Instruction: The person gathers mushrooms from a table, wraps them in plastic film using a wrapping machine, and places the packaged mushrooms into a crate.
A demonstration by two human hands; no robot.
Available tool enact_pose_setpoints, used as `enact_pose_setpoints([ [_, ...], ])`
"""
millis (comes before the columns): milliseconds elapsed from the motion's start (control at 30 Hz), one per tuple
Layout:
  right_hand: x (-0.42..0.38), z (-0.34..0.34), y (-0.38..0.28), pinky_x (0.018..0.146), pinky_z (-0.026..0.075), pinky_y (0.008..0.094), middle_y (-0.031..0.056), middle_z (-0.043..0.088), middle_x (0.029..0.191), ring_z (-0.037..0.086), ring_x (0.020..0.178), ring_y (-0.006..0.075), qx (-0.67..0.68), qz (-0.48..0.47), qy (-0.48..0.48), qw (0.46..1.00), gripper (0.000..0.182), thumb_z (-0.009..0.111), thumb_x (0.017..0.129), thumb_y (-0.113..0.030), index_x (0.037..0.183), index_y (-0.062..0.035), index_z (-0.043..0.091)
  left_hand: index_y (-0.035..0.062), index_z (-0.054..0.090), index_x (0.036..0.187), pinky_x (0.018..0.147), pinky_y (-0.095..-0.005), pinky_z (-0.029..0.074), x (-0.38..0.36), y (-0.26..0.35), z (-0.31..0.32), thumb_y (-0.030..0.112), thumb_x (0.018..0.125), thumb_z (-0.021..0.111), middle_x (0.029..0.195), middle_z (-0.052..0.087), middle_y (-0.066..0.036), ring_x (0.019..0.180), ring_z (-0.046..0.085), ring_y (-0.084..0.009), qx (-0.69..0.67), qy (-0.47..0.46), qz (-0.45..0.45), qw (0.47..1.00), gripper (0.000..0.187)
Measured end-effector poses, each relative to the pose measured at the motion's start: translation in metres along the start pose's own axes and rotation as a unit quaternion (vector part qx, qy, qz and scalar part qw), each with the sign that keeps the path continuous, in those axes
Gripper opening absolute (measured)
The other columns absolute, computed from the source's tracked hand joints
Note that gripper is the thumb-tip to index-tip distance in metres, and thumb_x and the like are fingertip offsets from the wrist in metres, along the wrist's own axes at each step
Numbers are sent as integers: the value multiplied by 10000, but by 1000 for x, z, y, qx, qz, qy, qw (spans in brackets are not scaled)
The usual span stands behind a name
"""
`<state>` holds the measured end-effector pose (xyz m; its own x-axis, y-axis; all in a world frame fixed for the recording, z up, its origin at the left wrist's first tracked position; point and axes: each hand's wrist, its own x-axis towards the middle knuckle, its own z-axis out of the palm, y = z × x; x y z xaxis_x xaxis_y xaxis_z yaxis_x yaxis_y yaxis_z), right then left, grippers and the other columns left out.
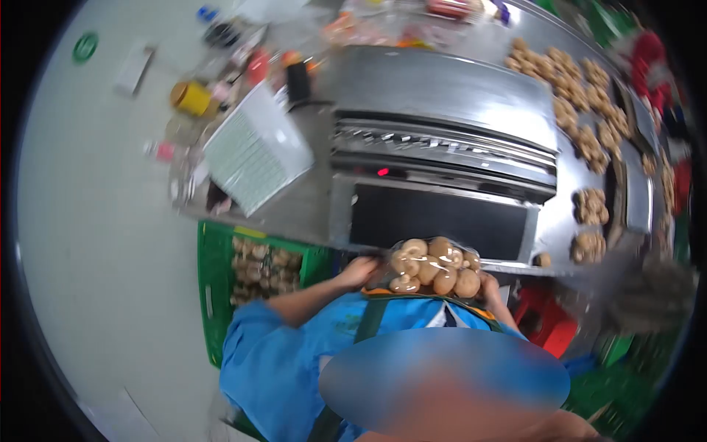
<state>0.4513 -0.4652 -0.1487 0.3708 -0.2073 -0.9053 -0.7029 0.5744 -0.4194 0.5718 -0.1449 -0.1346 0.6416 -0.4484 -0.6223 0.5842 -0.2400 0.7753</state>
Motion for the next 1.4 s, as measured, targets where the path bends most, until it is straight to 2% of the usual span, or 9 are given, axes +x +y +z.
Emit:
enact_pose_setpoints([
  [267, -11, 92, -23, 675, 474, 325, 116, 609, 863, 588, 755, 203, -245, -59, -357, 899, 324, 470, 888, -312, 974, -16, 572, 83, 600, 978, 718, -281, 454, 33, -2, 87, 254, 847, 550, 814, 581, -64, 767, 550, -150, -80, -266, 133, 951, 221],
  [367, -15, 83, -63, 725, 484, 341, 132, 614, 908, 603, 818, 223, -568, -251, -389, 680, 339, 474, 879, -301, 1033, -10, 556, 91, 603, 985, 734, -293, 459, 9, -5, 113, 248, 829, 565, 835, 583, -76, 791, 557, -169, -172, -295, 152, 928, 226],
  [533, -119, 137, -104, 799, 466, 341, 153, 621, 1004, 608, 913, 244, -504, -260, -537, 625, 722, 744, 647, -390, 1186, 5, 470, 104, 608, 998, 760, -312, 466, -25, -15, 123, 239, 797, 588, 869, 588, -97, 831, 569, -201, -236, -168, 226, 930, 242],
  [600, -128, 161, -77, 811, 453, 313, 106, 612, 998, 591, 923, 200, -658, -237, -538, 470, 838, 827, 528, -346, 1210, -19, 466, 109, 611, 1003, 770, -320, 468, -45, -31, 116, 235, 785, 598, 882, 590, -106, 847, 574, -213, -210, -31, 239, 948, 252],
  [767, -76, 186, -58, 793, 467, 285, 68, 586, 987, 576, 897, 156, -557, -150, -535, 617, 871, 862, 479, -357, 1157, 29, 475, 37, 573, 1042, 741, -329, 487, -162, -151, -9, 148, 750, 618, 941, 619, -95, 873, 598, -196, 167, 569, 240, 769, 315],
  [833, -51, 175, -55, 767, 506, 296, 83, 565, 1049, 603, 867, 189, -495, -110, -512, 693, 903, 864, 506, -377, 1194, 14, 431, 19, 597, 994, 658, -335, 502, -262, -172, -50, 154, 786, 601, 872, 629, -96, 773, 608, -198, -294, 709, 93, 635, 247],
  [867, -53, 172, -42, 810, 498, 320, 92, 530, 1141, 586, 942, 196, -429, -106, -506, 740, 934, 861, 519, -358, 1241, 2, 391, -7, 545, 1076, 635, -318, 506, -281, -256, -79, 127, 807, 589, 865, 633, -109, 752, 611, -196, -91, 809, 61, 577, 304],
  [1000, -71, 184, 5, 874, 454, 331, 94, 496, 1213, 534, 1050, 203, -409, -120, -466, 775, 967, 854, 538, -363, 1285, -4, 357, -17, 463, 1221, 852, -370, 464, -374, -405, -131, 246, 782, 606, 1090, 578, -221, 974, 587, -307, -68, 757, -253, 599, 531],
  [1400, -128, 226, 73, 844, 451, 336, 96, 553, 1132, 565, 990, 209, -495, -168, -414, 745, 888, 842, 547, -395, 1207, 39, 435, -148, 340, 1243, 968, -382, 378, -369, -463, -270, 396, 758, 621, 1238, 426, -333, 1160, 452, -380, -131, 681, -264, 670, 780],
])
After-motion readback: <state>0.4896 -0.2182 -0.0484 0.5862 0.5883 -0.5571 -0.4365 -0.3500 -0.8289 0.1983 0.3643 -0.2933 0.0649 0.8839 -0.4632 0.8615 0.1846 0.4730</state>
